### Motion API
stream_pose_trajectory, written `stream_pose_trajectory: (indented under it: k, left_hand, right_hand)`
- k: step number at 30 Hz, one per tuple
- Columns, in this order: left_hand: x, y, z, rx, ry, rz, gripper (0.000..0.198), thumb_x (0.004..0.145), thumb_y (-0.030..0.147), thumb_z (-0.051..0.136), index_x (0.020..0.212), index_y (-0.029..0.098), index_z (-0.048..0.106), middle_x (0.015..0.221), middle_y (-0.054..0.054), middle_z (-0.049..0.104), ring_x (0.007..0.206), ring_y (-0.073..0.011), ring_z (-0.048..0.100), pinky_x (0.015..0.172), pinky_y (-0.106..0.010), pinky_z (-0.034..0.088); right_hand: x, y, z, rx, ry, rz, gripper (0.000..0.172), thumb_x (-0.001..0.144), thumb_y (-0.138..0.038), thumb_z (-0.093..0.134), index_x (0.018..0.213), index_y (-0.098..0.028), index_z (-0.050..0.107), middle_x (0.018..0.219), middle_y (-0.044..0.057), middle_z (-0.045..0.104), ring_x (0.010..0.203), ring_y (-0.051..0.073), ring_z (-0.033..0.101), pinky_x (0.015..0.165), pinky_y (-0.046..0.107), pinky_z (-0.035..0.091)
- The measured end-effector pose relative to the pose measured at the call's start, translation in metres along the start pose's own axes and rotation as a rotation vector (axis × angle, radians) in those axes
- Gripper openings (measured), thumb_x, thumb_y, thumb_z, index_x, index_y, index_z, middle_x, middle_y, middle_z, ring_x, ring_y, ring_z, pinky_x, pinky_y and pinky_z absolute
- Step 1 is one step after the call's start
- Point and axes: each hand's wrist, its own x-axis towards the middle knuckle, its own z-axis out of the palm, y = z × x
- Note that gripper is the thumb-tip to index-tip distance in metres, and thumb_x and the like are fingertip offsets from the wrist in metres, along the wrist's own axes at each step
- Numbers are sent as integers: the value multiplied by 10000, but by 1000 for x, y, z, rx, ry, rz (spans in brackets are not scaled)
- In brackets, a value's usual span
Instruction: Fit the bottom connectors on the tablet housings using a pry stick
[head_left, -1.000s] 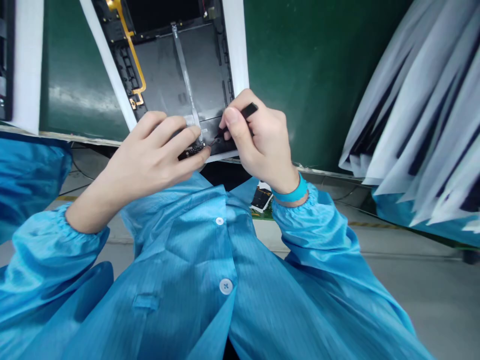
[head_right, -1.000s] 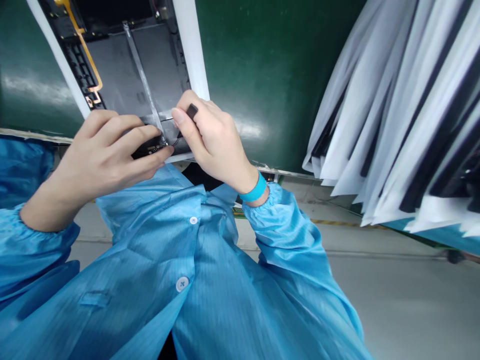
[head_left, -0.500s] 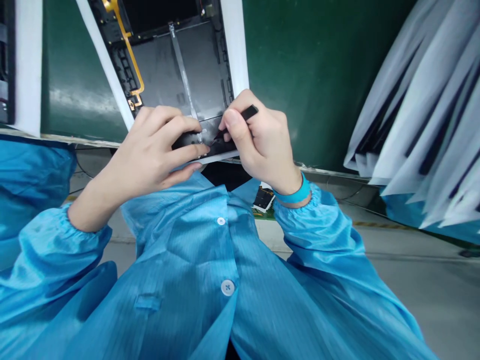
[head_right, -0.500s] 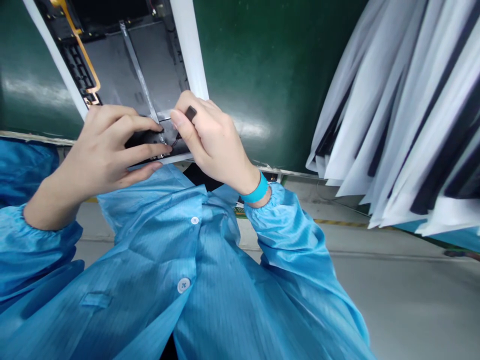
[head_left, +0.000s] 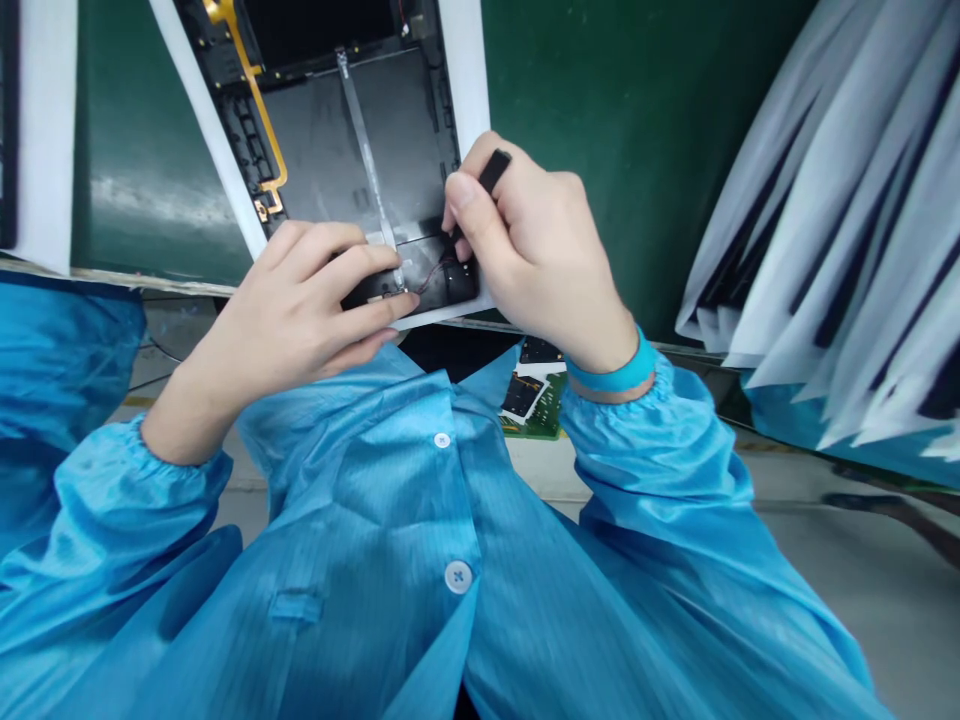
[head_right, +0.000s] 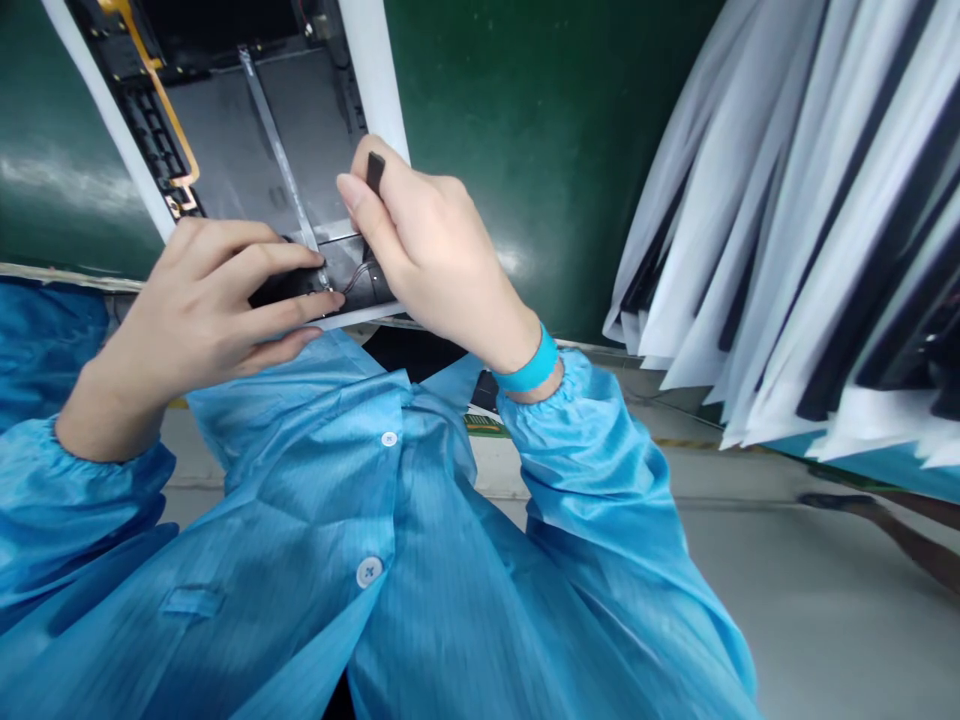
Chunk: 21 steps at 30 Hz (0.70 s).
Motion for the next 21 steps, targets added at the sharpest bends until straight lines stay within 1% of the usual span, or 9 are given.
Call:
stream_pose_trajectory:
  k: [2,5,7,9,11,14,18,21]
  left_hand:
    - [-1,0,1,-27,5,-3,337,1139,360,653,1453,248,707,1511,-145,682,1378,-423,651,1094,-654,543]
    - [1,0,2,-140,-46,-86,338,1151,405,626,1425,235,729,1530,-139,676,1420,-433,625,1144,-722,512]
    - [3,1,2,-83,-46,-70,323,1152,393,619,1400,221,734,1511,-144,689,1389,-427,642,1099,-690,548]
    - [5,2,2,17,-36,-22,298,1155,359,599,1390,225,725,1482,-145,702,1349,-412,662,1027,-633,583]
    - [6,4,3,56,-28,-21,283,1158,340,567,1379,249,719,1457,-132,709,1336,-397,668,999,-615,591]
    - [6,6,4,44,-4,-51,278,1152,324,554,1370,276,720,1446,-107,709,1341,-379,666,1025,-633,587]
    - [4,7,7,53,40,-58,266,1140,341,586,1361,295,727,1447,-87,717,1311,-365,682,986,-619,597]
    - [5,7,9,50,50,-86,255,1139,365,591,1342,317,737,1447,-71,728,1293,-354,686,965,-621,598]
  right_hand:
    - [4,-2,-5,-11,-51,7,421,1152,-640,456,902,-310,531,746,-2,609,647,202,586,720,386,480]
    - [6,-6,-9,1,-80,17,354,1174,-473,494,878,-284,539,721,-19,605,652,185,594,742,369,474]
    - [5,-9,-11,12,-81,31,333,1174,-374,483,862,-270,541,707,-25,588,644,178,588,751,371,463]
    - [5,-10,-12,-1,-94,39,315,1162,-329,490,856,-273,543,716,-19,590,644,184,584,762,382,467]
    - [6,-9,-13,-29,-123,39,302,1146,-386,546,858,-296,546,721,-9,609,652,202,581,770,397,493]
    - [5,-7,-13,-60,-143,45,313,1124,-518,578,874,-332,552,723,6,630,656,229,582,783,419,531]
    - [-4,-9,-9,-89,-71,14,352,1159,-553,459,902,-330,549,768,21,634,660,235,598,831,435,559]
    - [-14,-13,-2,-97,30,-24,348,1176,-505,435,920,-306,561,890,35,686,684,214,637,838,421,589]
